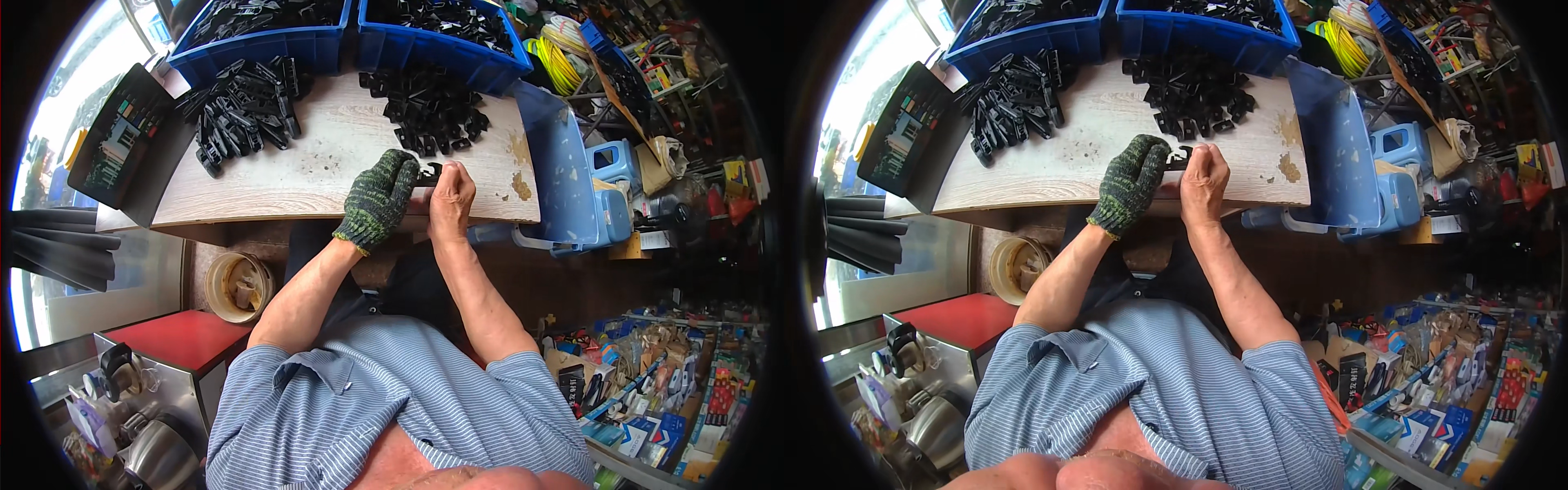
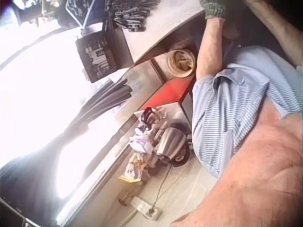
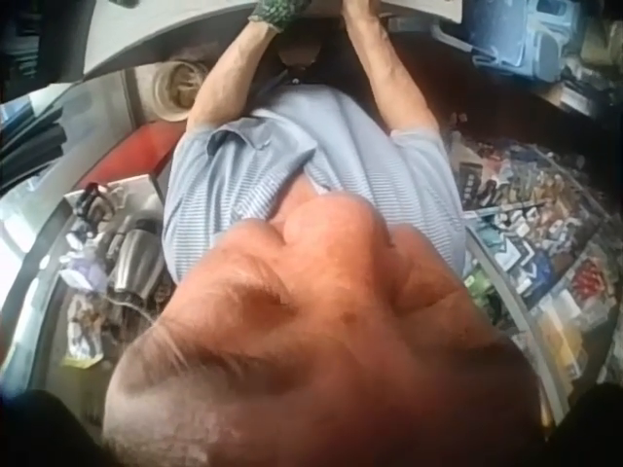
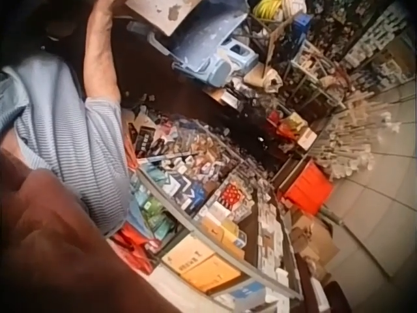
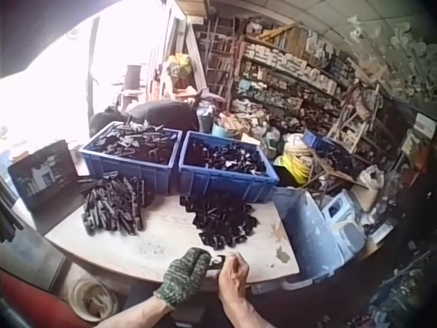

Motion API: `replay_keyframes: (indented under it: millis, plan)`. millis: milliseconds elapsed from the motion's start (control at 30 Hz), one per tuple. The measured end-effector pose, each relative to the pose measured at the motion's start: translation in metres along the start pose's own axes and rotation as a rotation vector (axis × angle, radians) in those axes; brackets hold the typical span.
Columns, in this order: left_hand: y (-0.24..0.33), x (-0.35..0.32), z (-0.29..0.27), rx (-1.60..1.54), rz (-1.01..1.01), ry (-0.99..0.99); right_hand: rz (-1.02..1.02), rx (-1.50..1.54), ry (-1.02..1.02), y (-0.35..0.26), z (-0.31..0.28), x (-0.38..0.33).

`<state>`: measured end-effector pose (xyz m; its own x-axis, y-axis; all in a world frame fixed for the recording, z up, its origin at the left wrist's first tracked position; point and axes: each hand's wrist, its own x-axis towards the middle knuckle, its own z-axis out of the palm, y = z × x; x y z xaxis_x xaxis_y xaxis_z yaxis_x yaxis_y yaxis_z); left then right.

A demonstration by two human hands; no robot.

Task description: Sorting small black plastic components into blue bins on a workbench.

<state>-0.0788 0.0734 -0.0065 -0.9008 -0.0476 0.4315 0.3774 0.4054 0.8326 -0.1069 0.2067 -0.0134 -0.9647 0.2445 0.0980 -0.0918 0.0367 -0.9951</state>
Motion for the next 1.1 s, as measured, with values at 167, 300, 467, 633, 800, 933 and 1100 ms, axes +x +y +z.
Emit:
replay_keyframes:
  millis: [167, 300, 467, 633, 800, 933, 1100]
  plan:
    - [0.0, 0.002, 0.003, -0.084, -0.132, 0.038, -0.112, -0.024, -0.027, 0.003, -0.002, -0.001]
    - [0.001, 0.002, -0.002, -0.135, -0.198, -0.035, 0.018, 0.053, -0.037, -0.007, 0.002, -0.007]
    - [-0.007, 0.003, -0.002, -0.013, -0.088, -0.044, -0.182, -0.054, -0.015, -0.004, 0.001, -0.001]
    - [0.006, 0.009, 0.025, -0.069, -0.145, -0.004, -0.057, -0.024, -0.026, -0.008, -0.003, 0.001]
    - [0.0, 0.003, 0.021, 0.009, 0.038, 0.042, 0.04, 0.058, -0.023, 0.001, -0.003, 0.001]
    - [0.006, 0.004, 0.0, -0.077, -0.094, 0.021, -0.026, 0.036, -0.013, -0.008, 0.001, -0.003]
    - [0.007, 0.007, -0.001, -0.077, -0.107, 0.011, 0.014, 0.061, -0.054, -0.005, -0.002, -0.004]
